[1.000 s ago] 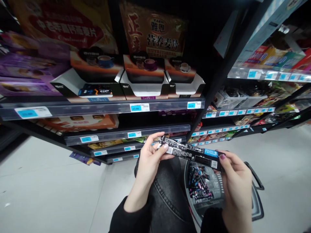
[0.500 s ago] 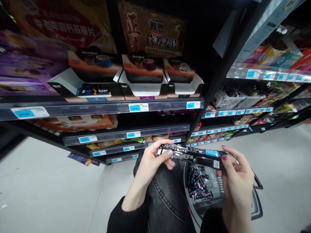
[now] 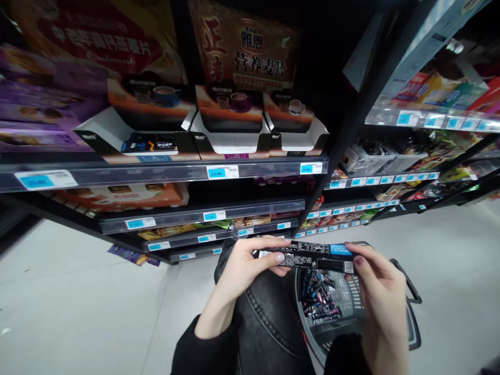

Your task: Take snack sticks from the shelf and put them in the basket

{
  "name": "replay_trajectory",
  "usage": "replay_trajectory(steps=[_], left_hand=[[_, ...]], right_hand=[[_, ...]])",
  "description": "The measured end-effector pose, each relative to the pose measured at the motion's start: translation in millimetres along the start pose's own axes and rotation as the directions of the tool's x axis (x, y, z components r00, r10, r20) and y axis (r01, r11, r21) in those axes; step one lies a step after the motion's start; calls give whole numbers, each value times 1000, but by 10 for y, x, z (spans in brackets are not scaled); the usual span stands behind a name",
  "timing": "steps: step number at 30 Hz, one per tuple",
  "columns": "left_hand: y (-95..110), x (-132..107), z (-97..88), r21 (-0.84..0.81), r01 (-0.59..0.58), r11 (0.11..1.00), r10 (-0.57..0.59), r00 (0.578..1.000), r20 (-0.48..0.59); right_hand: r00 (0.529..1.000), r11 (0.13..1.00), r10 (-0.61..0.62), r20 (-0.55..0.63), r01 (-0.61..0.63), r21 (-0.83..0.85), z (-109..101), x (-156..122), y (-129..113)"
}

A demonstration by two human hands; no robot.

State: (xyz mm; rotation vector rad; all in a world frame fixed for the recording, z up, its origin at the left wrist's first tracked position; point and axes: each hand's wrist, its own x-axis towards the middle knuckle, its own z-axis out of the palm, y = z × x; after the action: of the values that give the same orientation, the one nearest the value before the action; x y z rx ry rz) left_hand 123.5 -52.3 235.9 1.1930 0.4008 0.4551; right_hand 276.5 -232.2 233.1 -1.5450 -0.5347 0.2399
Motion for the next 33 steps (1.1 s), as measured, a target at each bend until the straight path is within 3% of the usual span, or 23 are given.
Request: replay_trajectory(steps=[3,10,16,21,27,33], left_hand=[[-1,13,-27,11,-11,1000,12,1000,-18],[67,-27,-7,46,-11,999,11,1000,2],[69,-32,-3,79,49,996,-51,998,26],[59,-10,33,104,139,985,-140,990,8],[56,-1,67,41,123,992,-123,992,16],[64,-14,34,67,188,980,-194,977,93]], right_hand=[[990,997,6,141,6,-82,-34,-3,-22],[973,995,67,223,-48,-89,-73,-8,-51],[940,990,38,338,10,-140,-95,7,-102],[929,980,0,371,73,-184,-137,12,-96],[929,990,93,359,-49,-130,-195,-3,-34],[914,977,193,357,-144,-158,-236,-21,-18]])
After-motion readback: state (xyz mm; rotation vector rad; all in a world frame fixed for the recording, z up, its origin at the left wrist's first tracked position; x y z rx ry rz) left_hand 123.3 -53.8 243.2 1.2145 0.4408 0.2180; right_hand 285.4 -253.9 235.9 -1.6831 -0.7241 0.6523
